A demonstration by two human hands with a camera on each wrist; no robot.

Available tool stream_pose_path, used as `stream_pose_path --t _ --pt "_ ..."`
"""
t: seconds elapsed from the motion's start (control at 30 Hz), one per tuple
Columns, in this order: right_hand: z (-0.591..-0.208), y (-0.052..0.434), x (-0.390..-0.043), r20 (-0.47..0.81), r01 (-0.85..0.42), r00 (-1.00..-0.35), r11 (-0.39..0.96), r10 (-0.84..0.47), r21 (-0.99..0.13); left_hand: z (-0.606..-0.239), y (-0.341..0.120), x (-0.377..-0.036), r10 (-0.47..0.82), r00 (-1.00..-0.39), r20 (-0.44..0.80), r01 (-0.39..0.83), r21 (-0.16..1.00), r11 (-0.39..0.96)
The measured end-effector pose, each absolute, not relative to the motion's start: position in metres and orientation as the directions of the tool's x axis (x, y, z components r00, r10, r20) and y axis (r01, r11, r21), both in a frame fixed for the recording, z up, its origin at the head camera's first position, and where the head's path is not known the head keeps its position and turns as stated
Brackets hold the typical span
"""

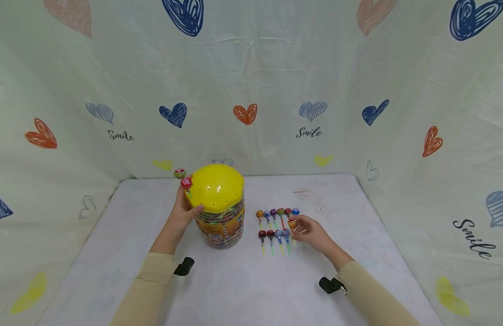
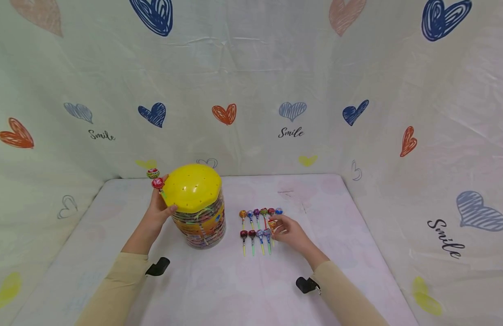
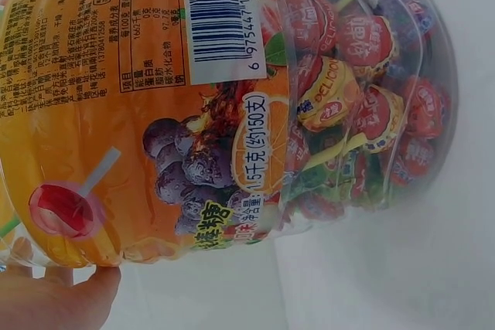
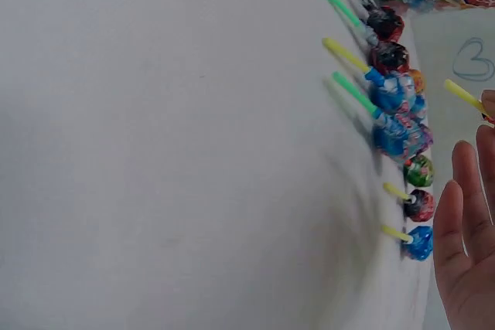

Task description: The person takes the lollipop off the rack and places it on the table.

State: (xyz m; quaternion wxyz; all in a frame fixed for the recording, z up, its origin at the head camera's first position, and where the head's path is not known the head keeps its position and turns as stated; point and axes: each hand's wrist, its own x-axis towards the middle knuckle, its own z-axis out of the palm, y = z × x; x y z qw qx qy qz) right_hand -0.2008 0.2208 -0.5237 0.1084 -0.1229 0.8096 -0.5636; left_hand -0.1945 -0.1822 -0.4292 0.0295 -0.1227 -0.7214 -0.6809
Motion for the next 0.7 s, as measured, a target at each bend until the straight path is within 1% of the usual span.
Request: stream_pose_path --t 0.37,0.7 --pt "-0.543 0.226 -0.200 -0.147 0.044 -0.963 0.407 -0.225 -0.913 -0.429 -0.182 -0.194 0.136 -0.970 0.201 0.206 0.978 0.028" --pt "-0.546 0.223 -0.203 -0.206 0.086 -0.959 0.491 -0.196 -0.867 -0.431 -0.183 -0.194 0.146 -0.965 0.219 0.223 0.975 0.013"
